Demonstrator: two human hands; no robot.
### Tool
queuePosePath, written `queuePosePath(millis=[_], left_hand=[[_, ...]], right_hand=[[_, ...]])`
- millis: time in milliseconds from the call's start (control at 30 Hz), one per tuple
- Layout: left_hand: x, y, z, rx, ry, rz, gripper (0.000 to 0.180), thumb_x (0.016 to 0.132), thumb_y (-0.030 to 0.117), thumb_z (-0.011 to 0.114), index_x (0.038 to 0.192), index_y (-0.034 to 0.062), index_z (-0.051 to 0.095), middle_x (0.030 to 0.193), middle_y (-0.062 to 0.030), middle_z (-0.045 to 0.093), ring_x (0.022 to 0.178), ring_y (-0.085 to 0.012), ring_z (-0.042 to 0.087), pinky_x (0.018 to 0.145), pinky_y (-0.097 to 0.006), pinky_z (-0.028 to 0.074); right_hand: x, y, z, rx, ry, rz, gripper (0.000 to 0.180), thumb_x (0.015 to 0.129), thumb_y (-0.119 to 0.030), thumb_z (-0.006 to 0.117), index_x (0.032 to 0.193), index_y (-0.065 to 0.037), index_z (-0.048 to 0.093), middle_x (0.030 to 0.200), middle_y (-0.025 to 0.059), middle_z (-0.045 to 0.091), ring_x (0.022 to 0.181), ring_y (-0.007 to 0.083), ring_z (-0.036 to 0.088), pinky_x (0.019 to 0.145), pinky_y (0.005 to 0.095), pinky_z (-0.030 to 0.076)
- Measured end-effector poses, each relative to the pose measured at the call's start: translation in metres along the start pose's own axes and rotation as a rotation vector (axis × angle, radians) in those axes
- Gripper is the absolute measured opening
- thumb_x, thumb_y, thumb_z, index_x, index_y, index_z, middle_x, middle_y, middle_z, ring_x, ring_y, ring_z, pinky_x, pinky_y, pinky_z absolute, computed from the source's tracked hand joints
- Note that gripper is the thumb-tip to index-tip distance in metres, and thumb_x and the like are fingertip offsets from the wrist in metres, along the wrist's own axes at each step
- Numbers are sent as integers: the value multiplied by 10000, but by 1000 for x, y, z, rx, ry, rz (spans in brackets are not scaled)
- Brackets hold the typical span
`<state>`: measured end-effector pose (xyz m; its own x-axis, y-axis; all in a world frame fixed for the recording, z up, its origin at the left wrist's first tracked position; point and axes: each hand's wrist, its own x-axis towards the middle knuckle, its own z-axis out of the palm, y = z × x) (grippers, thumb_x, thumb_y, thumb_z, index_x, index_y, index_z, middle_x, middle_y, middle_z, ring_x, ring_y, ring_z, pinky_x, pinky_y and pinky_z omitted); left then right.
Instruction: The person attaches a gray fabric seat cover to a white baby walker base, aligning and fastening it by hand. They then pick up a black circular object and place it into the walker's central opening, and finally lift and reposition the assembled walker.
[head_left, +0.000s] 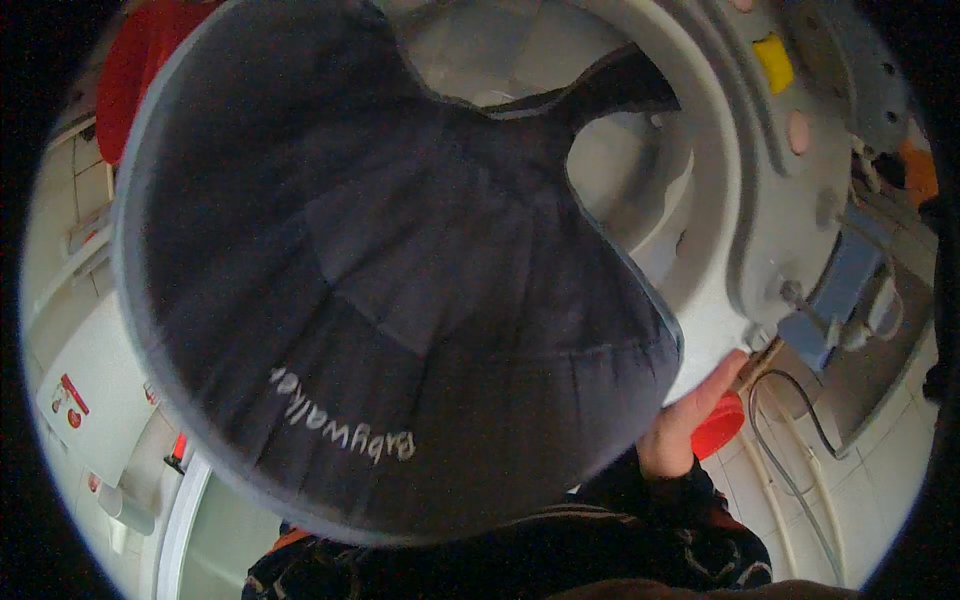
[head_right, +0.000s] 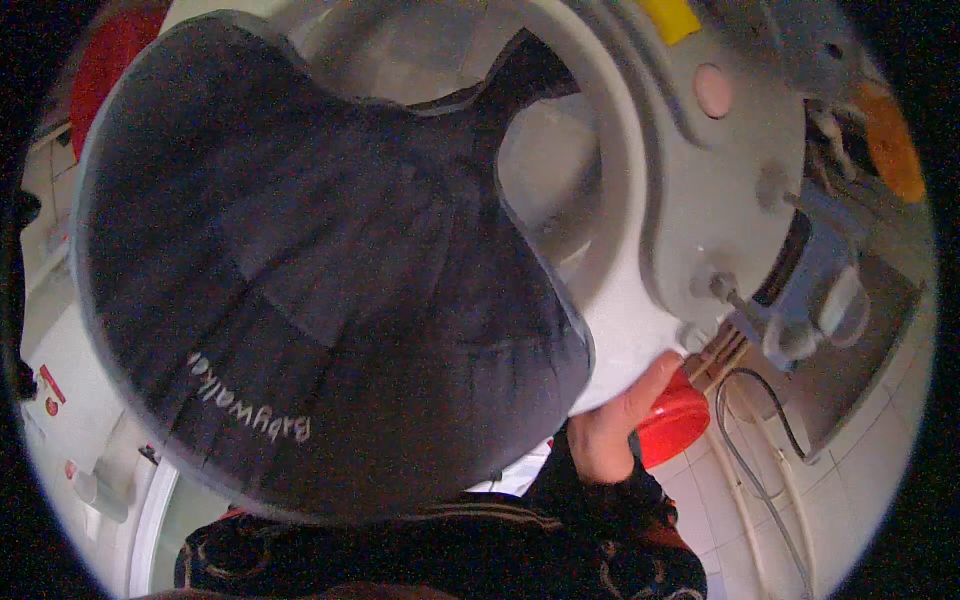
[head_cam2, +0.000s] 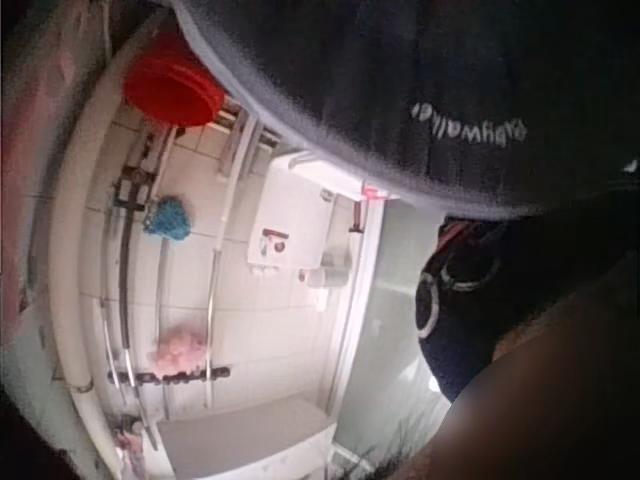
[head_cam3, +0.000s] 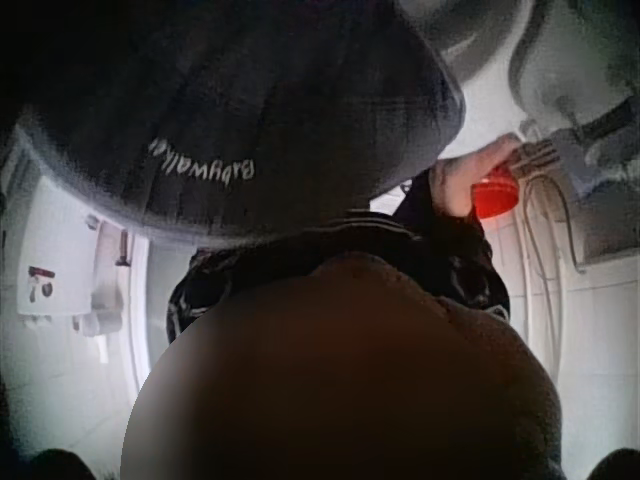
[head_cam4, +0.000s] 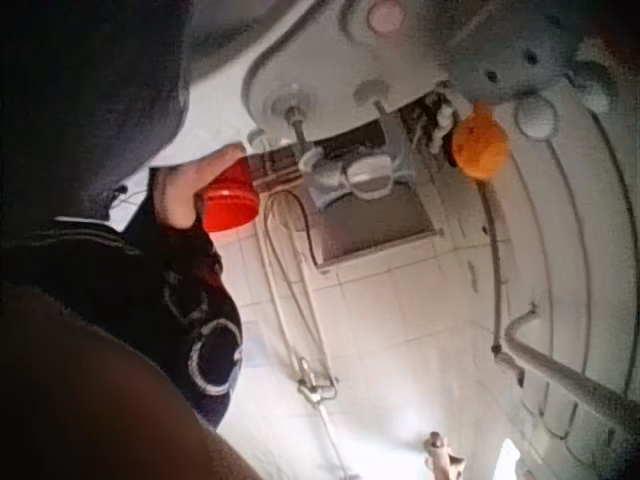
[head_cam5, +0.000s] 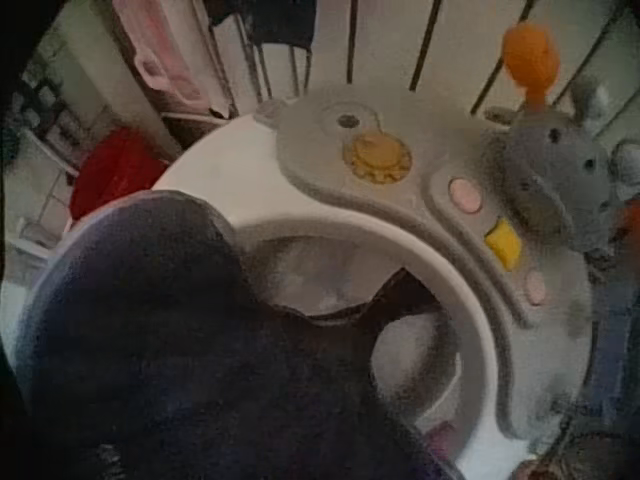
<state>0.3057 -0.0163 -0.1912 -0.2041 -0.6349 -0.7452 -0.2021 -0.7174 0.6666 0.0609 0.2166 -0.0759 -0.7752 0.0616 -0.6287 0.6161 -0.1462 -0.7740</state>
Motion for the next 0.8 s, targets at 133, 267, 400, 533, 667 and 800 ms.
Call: queuePosePath(millis=[133,267,400,533,667,800], left_hand=[[-1,4,-15,106,37,32,607,931,427,607,1385,42,490,1368,-171,557,1251,-306,532,1009,-415,441],[-7,7,-27,233,48,93,606,919,420,622,1378,43,502,1361,-175,565,1253,-310,535,1008,-416,443],[-18,23,-36,532,-14,284,605,908,413,636,1371,44,513,1354,-178,573,1255,-314,537,1007,-418,445],[-31,54,-27,902,-62,588,604,896,407,650,1364,45,525,1348,-181,581,1256,-317,539,1006,-419,447],[-40,71,0,592,20,584,439,995,316,515,1294,-5,504,1191,-182,639,1071,-286,622,944,-380,468],[-49,79,12,364,129,335,448,1035,367,467,1260,-18,508,1131,-214,655,1038,-325,632,912,-413,472]], right_hand=[[2,8,-5,-169,22,-158,530,1090,-423,288,1428,-41,433,1406,112,537,1262,222,536,1076,371,414],[18,14,-28,-36,-75,-164,489,1090,-367,305,1296,22,517,1254,112,622,1156,230,604,1017,360,463],[38,17,-44,-343,64,-196,469,1085,-333,352,1195,66,575,1203,157,633,1040,234,602,941,364,468],[25,-21,-43,-859,59,-144,434,1057,-345,441,1159,51,587,1059,137,639,986,212,591,882,352,474],[-35,-86,-25,-821,40,-425,253,997,-196,579,1125,20,608,1015,89,624,953,147,585,842,297,477],[-66,-106,39,-825,-494,-428,167,953,-142,643,1048,-5,639,928,37,638,822,123,604,759,275,496]])
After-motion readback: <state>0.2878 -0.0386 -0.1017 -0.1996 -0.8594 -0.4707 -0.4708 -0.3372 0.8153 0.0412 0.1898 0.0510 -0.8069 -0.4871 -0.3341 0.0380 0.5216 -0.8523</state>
